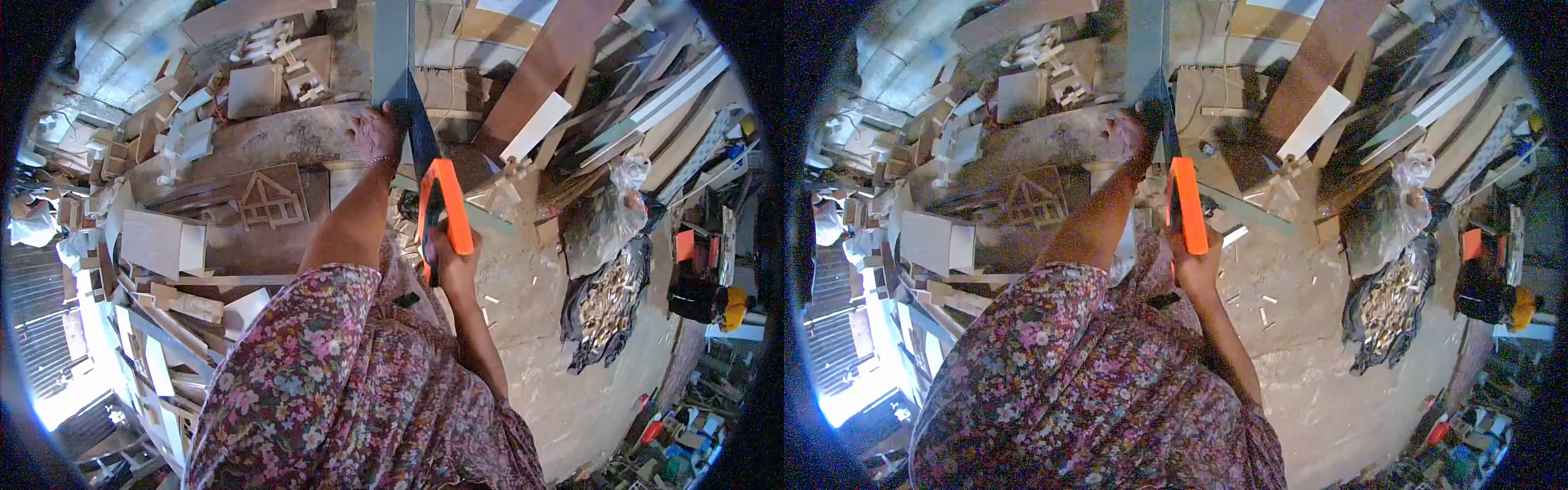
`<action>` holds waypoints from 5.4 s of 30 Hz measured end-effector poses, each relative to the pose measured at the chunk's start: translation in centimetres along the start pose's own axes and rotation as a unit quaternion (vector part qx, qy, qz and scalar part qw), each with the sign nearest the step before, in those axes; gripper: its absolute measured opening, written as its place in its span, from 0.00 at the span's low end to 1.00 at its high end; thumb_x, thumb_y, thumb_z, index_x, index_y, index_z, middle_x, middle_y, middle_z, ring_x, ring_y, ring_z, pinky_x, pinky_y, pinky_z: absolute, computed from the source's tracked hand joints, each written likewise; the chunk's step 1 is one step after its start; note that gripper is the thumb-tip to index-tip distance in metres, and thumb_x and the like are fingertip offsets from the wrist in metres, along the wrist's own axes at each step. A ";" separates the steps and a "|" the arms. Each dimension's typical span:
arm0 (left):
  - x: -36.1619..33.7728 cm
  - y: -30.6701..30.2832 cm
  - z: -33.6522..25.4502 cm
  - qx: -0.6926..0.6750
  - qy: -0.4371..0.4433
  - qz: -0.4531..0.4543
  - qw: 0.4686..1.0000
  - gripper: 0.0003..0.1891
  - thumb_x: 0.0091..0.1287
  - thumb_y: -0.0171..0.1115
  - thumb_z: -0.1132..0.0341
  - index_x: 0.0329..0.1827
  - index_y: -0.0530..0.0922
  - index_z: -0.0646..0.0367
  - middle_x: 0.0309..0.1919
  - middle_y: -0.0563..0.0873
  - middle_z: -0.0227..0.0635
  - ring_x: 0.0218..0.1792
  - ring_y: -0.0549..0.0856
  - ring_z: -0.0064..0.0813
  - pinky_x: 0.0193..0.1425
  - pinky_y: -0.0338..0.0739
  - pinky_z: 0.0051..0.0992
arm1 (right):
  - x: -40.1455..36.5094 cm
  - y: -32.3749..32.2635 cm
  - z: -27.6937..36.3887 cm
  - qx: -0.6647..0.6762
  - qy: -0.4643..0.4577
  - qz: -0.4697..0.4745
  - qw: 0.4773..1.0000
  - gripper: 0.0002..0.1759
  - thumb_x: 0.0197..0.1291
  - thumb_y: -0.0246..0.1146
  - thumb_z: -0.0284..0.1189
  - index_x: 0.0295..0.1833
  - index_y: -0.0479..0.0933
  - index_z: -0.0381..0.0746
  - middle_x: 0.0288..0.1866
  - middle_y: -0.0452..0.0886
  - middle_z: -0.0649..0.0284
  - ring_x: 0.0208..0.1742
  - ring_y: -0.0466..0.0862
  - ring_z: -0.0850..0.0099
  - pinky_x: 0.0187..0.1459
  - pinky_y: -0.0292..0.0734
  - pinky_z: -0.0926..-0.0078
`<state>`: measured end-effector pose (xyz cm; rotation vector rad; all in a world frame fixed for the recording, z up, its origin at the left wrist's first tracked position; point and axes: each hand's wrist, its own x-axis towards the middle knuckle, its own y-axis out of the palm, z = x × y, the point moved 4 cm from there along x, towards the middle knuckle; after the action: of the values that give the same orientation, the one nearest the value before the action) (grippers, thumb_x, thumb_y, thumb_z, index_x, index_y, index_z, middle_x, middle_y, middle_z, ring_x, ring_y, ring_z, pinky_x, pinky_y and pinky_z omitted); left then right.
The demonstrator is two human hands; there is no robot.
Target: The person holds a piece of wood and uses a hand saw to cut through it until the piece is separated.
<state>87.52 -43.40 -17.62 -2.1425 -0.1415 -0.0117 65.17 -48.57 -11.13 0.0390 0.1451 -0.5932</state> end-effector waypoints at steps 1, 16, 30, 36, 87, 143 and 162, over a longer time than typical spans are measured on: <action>0.1 0.3 0.0 0.013 0.005 -0.003 1.000 0.24 0.61 0.41 0.48 0.35 0.74 0.61 0.37 0.79 0.41 0.46 0.71 0.39 0.49 0.58 0.39 | -0.6 -0.2 -0.2 0.013 0.020 0.009 1.000 0.09 0.44 0.62 0.27 0.23 0.69 0.35 0.17 0.68 0.71 0.20 0.66 0.81 0.21 0.62 0.79; 1.2 4.7 1.8 -0.029 0.006 -0.033 0.999 0.23 0.61 0.41 0.49 0.35 0.74 0.62 0.36 0.79 0.43 0.48 0.70 0.39 0.52 0.56 0.40 | -0.8 0.4 -0.7 -0.046 -0.043 -0.020 0.998 0.07 0.45 0.60 0.25 0.22 0.68 0.36 0.17 0.67 0.69 0.18 0.65 0.80 0.20 0.61 0.79; 0.6 2.2 0.7 -0.005 -0.034 -0.042 0.999 0.25 0.61 0.41 0.47 0.38 0.74 0.62 0.39 0.78 0.43 0.47 0.70 0.40 0.52 0.56 0.41 | -1.6 -0.8 -1.8 -0.057 -0.023 0.012 0.998 0.09 0.44 0.63 0.25 0.24 0.69 0.36 0.20 0.72 0.67 0.22 0.71 0.77 0.26 0.67 0.79; -0.2 0.1 0.1 -0.026 -0.056 0.043 0.997 0.24 0.61 0.41 0.47 0.36 0.74 0.62 0.38 0.78 0.45 0.46 0.70 0.40 0.51 0.57 0.41 | 7.4 2.7 0.0 0.089 -0.019 -0.013 0.996 0.13 0.47 0.56 0.25 0.15 0.62 0.39 0.10 0.63 0.72 0.11 0.63 0.81 0.14 0.56 0.81; 0.9 2.6 3.1 0.034 0.027 -0.154 0.987 0.18 0.62 0.43 0.52 0.30 0.71 0.58 0.32 0.76 0.39 0.41 0.71 0.40 0.43 0.61 0.39 | 5.5 4.6 -1.2 -0.005 -0.156 0.055 0.986 0.05 0.45 0.59 0.22 0.25 0.68 0.36 0.18 0.68 0.73 0.20 0.66 0.84 0.23 0.62 0.83; -0.8 -0.3 0.9 0.041 0.040 -0.073 0.996 0.21 0.61 0.43 0.51 0.36 0.72 0.61 0.40 0.74 0.43 0.48 0.69 0.41 0.50 0.59 0.44 | 7.2 3.3 -0.7 0.087 0.005 0.083 0.993 0.09 0.53 0.60 0.31 0.26 0.69 0.39 0.15 0.68 0.72 0.15 0.66 0.84 0.17 0.60 0.85; -0.7 0.5 1.1 0.092 0.063 -0.113 0.987 0.22 0.61 0.40 0.49 0.34 0.75 0.60 0.38 0.75 0.41 0.45 0.70 0.40 0.47 0.61 0.41 | 8.1 3.0 -0.9 0.073 -0.007 0.012 0.997 0.19 0.48 0.64 0.42 0.22 0.70 0.37 0.17 0.66 0.74 0.20 0.63 0.83 0.22 0.59 0.81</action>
<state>86.83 -42.77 -18.70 -1.9257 -0.3001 -0.2573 73.37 -50.55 -13.26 0.1771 0.0873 -0.5792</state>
